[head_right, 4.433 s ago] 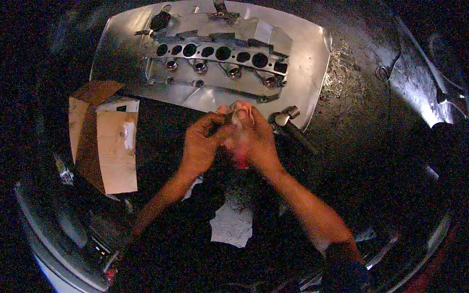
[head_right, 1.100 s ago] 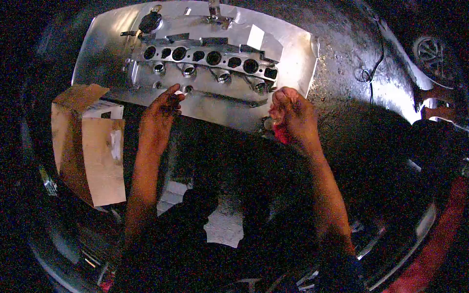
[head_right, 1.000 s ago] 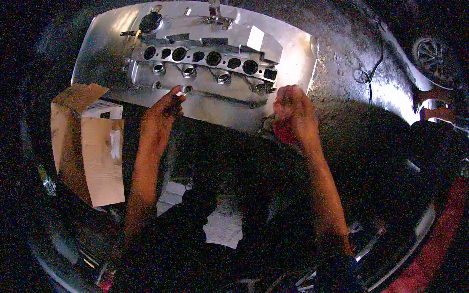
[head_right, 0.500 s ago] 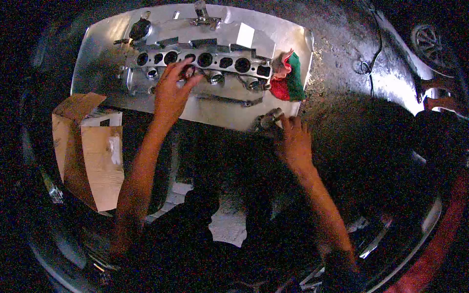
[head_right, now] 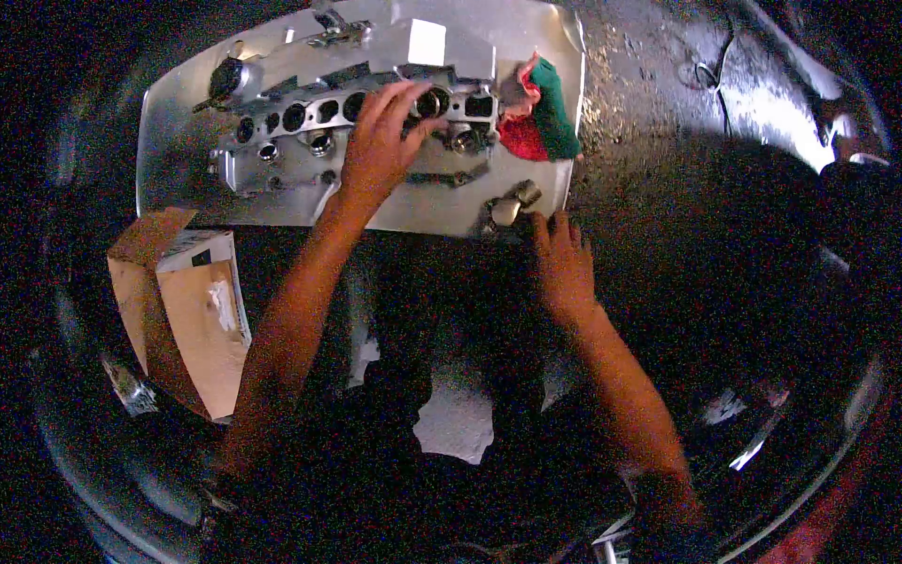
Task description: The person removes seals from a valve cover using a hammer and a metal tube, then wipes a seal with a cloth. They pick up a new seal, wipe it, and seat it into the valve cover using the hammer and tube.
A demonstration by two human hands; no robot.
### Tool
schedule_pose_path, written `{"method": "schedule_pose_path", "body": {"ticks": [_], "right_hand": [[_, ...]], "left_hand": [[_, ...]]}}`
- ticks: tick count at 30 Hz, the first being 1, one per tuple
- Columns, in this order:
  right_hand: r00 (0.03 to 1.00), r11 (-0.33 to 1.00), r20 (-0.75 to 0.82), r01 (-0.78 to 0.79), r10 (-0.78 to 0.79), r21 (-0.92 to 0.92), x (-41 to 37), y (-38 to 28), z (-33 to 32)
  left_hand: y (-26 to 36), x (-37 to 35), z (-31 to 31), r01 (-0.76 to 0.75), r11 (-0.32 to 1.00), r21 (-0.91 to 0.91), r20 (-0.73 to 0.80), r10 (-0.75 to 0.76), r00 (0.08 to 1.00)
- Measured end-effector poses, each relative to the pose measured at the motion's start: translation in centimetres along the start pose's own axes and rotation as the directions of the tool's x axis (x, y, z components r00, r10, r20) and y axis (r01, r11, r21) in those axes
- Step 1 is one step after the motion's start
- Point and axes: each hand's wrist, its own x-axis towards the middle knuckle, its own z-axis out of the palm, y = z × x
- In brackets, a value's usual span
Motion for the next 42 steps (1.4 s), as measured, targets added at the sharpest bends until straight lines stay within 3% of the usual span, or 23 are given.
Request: {"method": "schedule_pose_path", "body": {"ticks": [5, 12, 21, 24, 27, 31, 36, 39, 42], "right_hand": [[0.999, 1.000, -0.036, -0.019, 0.019, 0.011, 0.4, -0.4, 0.7], [0.987, 1.000, -0.160, 0.003, -0.004, -0.003, -0.2, -2.1, 0.5], [0.990, 0.999, -0.144, -0.004, 0.011, 0.050, -0.4, -2.0, 1.2], [0.969, 0.999, -0.245, 0.042, -0.035, 0.023, -0.4, -1.7, 2.4], [0.972, 0.999, -0.234, 0.033, -0.033, -0.005, -0.5, -1.8, 2.6], [0.984, 0.999, -0.176, 0.025, -0.021, 0.023, -0.2, -1.8, 2.1], [0.986, 0.998, -0.169, 0.019, -0.008, 0.067, -0.1, -2.1, 1.1], [0.996, 0.993, -0.088, 0.016, -0.005, 0.119, 0.0, -1.8, 0.7], [0.987, 0.997, -0.157, 0.040, -0.028, 0.073, 0.0, -1.6, 1.4]], "left_hand": [[-0.6, 0.0, 1.6, 0.086, 0.996, -0.019, -0.019, -0.087, 0.996], [-1.7, -0.3, 0.7, 0.049, 0.998, -0.029, 0.047, -0.048, 0.998], [-1.5, 0.0, 1.3, 0.089, 0.996, -0.010, 0.014, -0.089, 0.996], [-1.6, -0.1, 1.3, 0.100, 0.995, -0.024, 0.035, -0.099, 0.994], [-1.8, -0.3, 1.1, 0.055, 0.998, 0.007, 0.031, -0.055, 0.998], [-2.0, -0.9, 1.4, -0.105, 0.983, 0.152, -0.071, 0.117, 0.991], [-2.0, -1.2, 1.1, -0.122, 0.948, 0.294, -0.116, 0.162, 0.980], [-1.9, -0.9, 1.2, -0.119, 0.942, 0.313, -0.178, 0.182, 0.967], [-1.8, -0.7, 1.6, -0.118, 0.940, 0.320, -0.166, 0.178, 0.970]]}}
